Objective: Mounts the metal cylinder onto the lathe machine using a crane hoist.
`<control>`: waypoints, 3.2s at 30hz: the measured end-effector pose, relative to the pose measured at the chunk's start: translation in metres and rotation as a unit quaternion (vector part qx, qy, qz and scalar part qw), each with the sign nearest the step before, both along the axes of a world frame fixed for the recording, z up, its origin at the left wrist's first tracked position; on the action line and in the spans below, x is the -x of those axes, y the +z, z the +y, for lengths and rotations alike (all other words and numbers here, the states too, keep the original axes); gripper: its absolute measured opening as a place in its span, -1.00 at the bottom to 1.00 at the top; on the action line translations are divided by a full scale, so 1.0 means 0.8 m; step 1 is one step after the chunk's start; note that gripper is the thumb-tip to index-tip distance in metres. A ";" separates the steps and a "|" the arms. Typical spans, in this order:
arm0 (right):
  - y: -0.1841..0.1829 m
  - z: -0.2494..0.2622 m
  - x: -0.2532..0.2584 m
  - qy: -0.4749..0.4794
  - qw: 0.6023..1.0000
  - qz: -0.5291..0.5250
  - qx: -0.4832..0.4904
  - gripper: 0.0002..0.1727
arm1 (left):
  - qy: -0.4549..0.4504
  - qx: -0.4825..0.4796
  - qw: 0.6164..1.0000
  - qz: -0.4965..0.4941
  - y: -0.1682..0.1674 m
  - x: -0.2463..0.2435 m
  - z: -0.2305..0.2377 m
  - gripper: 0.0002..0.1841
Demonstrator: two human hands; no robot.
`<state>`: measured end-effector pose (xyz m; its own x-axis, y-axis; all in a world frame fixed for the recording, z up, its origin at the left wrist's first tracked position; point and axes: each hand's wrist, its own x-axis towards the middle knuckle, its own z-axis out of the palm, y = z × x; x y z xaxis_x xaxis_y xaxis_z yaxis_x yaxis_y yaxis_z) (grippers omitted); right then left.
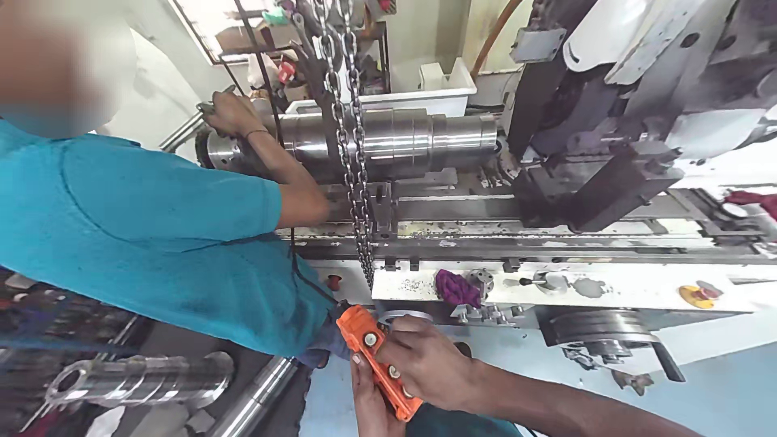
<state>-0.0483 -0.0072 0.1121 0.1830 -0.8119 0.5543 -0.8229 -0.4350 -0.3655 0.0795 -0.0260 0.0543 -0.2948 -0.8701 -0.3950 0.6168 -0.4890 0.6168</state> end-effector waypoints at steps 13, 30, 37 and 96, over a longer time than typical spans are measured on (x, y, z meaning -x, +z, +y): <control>0.025 -0.002 -0.006 0.001 0.998 -0.061 0.026 -0.84 | 0.011 -0.003 1.000 0.029 -0.004 0.001 0.000 -0.64; -0.002 -0.016 0.011 0.041 0.997 -0.034 -0.062 -0.92 | 0.007 -0.013 1.000 0.004 -0.010 -0.001 0.000 -0.58; 0.038 -0.012 0.009 0.032 0.995 -0.087 -0.029 -0.87 | 0.019 -0.018 0.999 0.025 0.000 0.002 0.000 -0.59; -0.008 -0.013 -0.015 -0.016 0.994 -0.102 -0.027 -0.91 | -0.008 0.010 1.000 -0.001 -0.023 -0.013 -0.013 -0.58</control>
<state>-0.0363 -0.0174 0.1059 0.0449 -0.8448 0.5332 -0.7418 -0.3857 -0.5486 0.0900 -0.0366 0.0362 -0.3071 -0.8733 -0.3781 0.6082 -0.4857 0.6278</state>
